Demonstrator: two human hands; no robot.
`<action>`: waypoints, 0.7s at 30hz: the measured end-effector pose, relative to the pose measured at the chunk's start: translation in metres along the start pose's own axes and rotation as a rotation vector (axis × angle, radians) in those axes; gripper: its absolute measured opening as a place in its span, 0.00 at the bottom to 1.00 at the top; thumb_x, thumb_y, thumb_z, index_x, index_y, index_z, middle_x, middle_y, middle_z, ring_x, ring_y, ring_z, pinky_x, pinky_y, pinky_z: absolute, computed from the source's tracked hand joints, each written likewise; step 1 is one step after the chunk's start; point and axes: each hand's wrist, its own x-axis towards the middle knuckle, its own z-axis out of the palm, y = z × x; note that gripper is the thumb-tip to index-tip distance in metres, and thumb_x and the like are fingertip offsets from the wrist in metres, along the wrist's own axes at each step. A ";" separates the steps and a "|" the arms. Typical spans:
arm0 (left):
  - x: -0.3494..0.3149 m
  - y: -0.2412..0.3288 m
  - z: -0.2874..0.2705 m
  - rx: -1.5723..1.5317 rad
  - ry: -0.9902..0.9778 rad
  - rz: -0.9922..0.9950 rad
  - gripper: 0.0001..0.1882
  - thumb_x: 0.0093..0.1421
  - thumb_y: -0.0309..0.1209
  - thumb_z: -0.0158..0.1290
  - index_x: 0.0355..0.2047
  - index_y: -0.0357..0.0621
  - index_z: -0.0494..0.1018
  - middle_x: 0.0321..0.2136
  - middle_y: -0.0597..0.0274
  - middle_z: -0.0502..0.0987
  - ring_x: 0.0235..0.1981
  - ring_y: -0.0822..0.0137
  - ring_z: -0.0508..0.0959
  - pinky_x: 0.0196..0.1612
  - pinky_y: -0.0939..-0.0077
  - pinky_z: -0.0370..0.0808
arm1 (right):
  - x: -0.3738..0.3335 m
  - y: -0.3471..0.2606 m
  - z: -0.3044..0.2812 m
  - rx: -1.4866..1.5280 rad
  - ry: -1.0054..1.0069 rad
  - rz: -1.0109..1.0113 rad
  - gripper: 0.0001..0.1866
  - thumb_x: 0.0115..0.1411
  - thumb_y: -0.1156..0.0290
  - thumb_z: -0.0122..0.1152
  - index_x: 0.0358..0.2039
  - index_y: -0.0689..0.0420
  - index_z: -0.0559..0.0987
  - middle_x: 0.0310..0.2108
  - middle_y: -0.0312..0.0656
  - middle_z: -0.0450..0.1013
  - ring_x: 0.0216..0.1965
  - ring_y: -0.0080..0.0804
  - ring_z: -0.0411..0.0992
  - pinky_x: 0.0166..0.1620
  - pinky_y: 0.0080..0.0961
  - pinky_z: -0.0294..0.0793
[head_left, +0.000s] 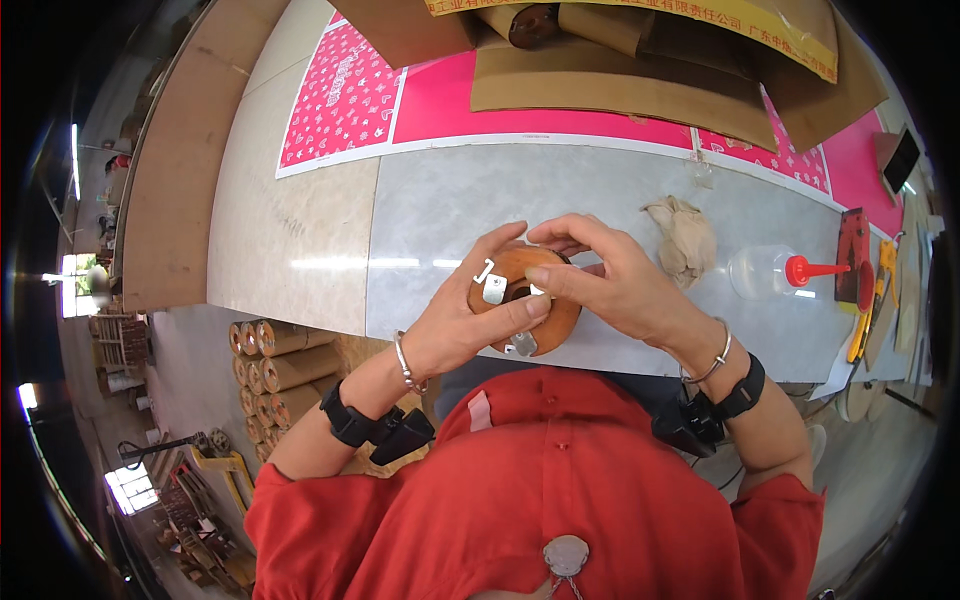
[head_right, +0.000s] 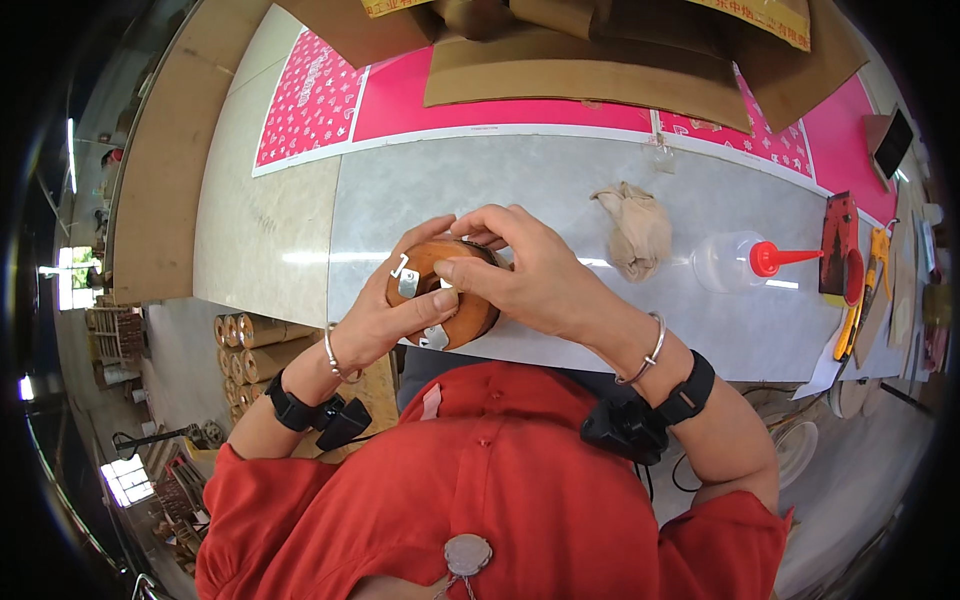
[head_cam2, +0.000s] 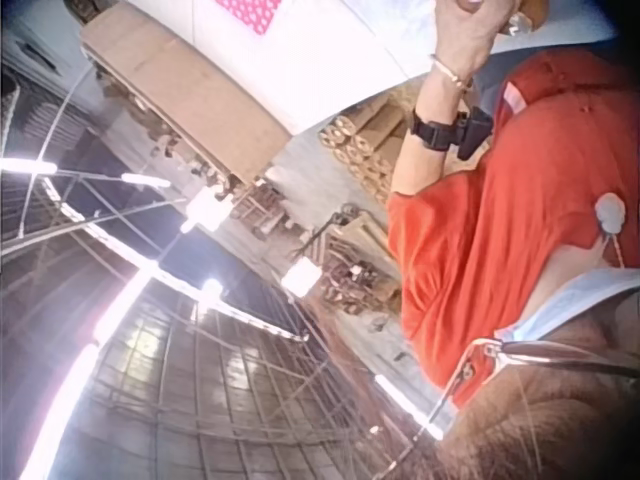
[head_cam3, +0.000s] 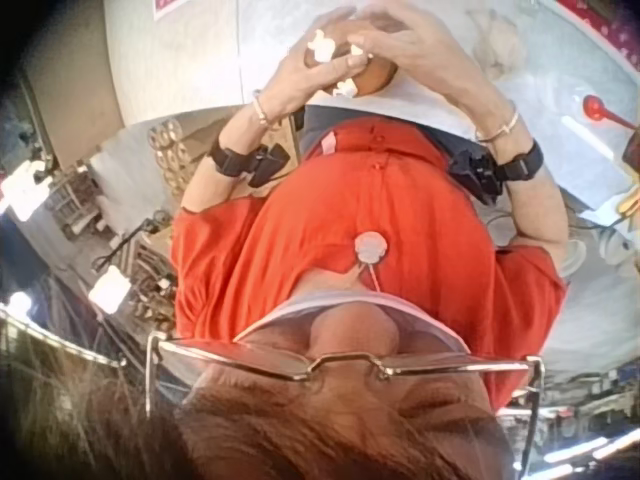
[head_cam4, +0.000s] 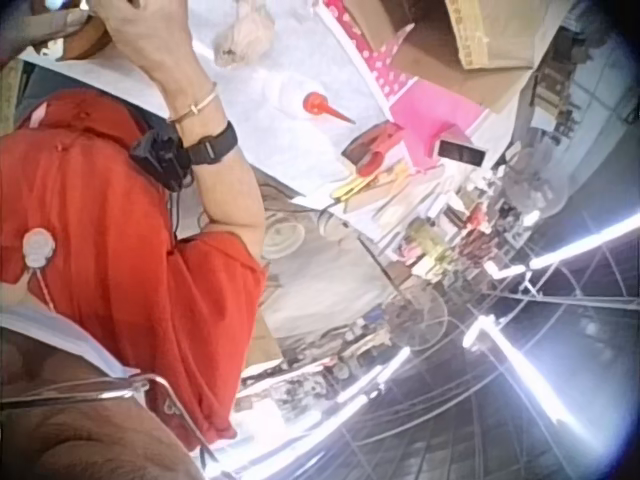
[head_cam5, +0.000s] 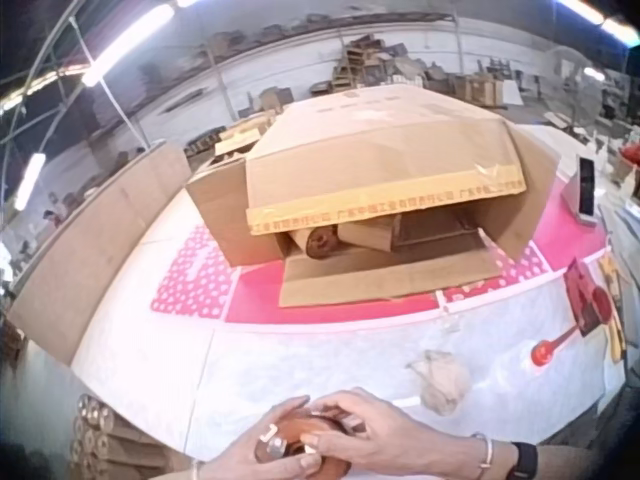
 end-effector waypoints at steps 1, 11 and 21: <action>0.001 0.001 0.000 -0.003 0.002 0.003 0.42 0.56 0.39 0.58 0.63 0.41 0.48 0.46 0.58 0.71 0.30 0.76 0.73 0.24 0.85 0.70 | 0.000 0.001 0.000 0.001 0.002 0.001 0.22 0.58 0.61 0.60 0.49 0.59 0.71 0.45 0.38 0.69 0.49 0.27 0.66 0.48 0.26 0.67; 0.002 -0.003 0.000 -0.022 0.020 -0.026 0.43 0.55 0.43 0.59 0.63 0.41 0.48 0.40 0.58 0.72 0.29 0.76 0.73 0.25 0.84 0.70 | 0.005 0.002 0.001 0.112 0.009 0.005 0.20 0.56 0.60 0.61 0.44 0.62 0.73 0.43 0.44 0.70 0.46 0.33 0.68 0.49 0.28 0.67; -0.008 -0.013 -0.009 -0.210 0.096 -0.002 0.35 0.59 0.49 0.53 0.60 0.43 0.58 0.46 0.59 0.72 0.50 0.68 0.70 0.54 0.72 0.64 | -0.011 0.005 0.004 0.220 0.065 0.079 0.23 0.60 0.55 0.57 0.46 0.63 0.73 0.44 0.43 0.70 0.47 0.29 0.67 0.51 0.27 0.65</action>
